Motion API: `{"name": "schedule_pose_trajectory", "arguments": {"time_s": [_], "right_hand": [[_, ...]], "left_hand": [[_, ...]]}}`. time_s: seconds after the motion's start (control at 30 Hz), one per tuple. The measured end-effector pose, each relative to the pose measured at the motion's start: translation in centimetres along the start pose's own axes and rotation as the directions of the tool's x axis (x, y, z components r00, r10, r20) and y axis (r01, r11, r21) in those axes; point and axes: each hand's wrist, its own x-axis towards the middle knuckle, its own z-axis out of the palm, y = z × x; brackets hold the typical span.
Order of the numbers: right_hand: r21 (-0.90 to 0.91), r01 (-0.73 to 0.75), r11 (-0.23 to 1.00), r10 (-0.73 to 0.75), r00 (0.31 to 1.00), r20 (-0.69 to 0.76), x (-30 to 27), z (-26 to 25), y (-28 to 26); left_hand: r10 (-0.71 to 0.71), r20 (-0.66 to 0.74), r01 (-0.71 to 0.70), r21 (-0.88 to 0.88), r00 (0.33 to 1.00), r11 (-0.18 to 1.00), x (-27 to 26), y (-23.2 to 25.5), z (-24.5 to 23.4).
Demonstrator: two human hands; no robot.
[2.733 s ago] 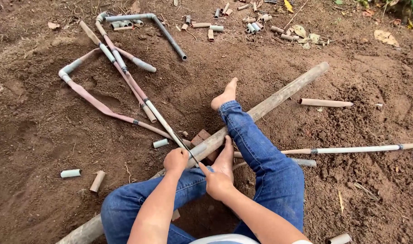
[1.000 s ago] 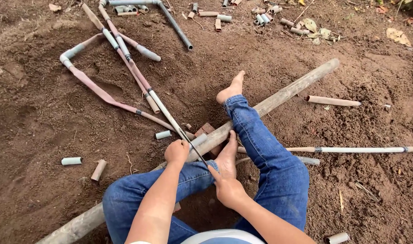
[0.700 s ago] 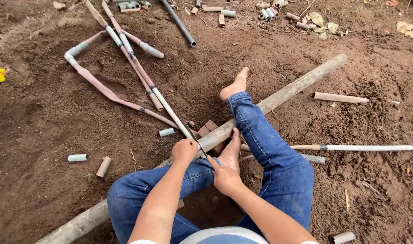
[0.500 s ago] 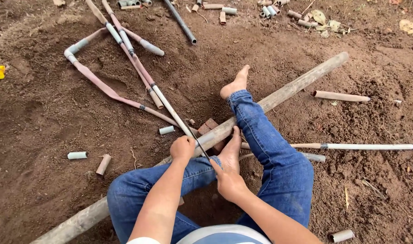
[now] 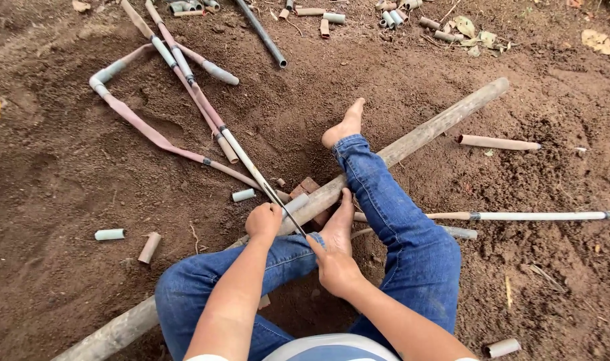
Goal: The person sits on the ground and uses a hand saw to cut a long bamboo pole that is secured between their legs. The task involves repetitive sawing motions to slice through the bamboo, with cut pieces and other bamboo segments visible on the surrounding dirt.
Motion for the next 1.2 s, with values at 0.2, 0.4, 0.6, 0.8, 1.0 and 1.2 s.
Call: {"name": "schedule_pose_trajectory", "arguments": {"time_s": [0.2,0.4,0.6,0.8,1.0,1.2], "right_hand": [[-0.06,-0.425,0.903,0.418,0.841,0.343,-3.2,-1.0,-0.9],[0.013,-0.411,0.912,0.371,0.836,0.405,-3.2,-0.1,0.1],[0.065,-0.388,0.919,0.336,0.861,0.381,-4.7,1.0,1.5],[0.056,-0.362,0.931,0.322,0.882,0.345,-5.3,3.0,3.0],[0.081,-0.499,0.863,0.446,0.827,0.342,-5.2,3.0,3.2],[-0.06,-0.422,0.905,0.418,0.853,0.313,-4.5,1.2,1.7]], "left_hand": [[0.14,-0.023,-0.14,0.004,0.99,0.99,0.7,-1.3,1.2],[0.169,-0.137,-0.138,0.213,0.976,0.967,4.1,-3.8,3.6],[0.181,-0.203,-0.126,0.256,0.962,0.958,3.7,-4.0,3.8],[0.13,-0.138,-0.101,0.2,0.982,0.975,3.1,-3.2,2.9],[0.044,0.019,-0.044,0.024,0.999,0.999,1.1,-1.6,0.8],[0.061,0.174,0.019,-0.423,0.983,0.906,1.3,-5.1,-0.3]]}}
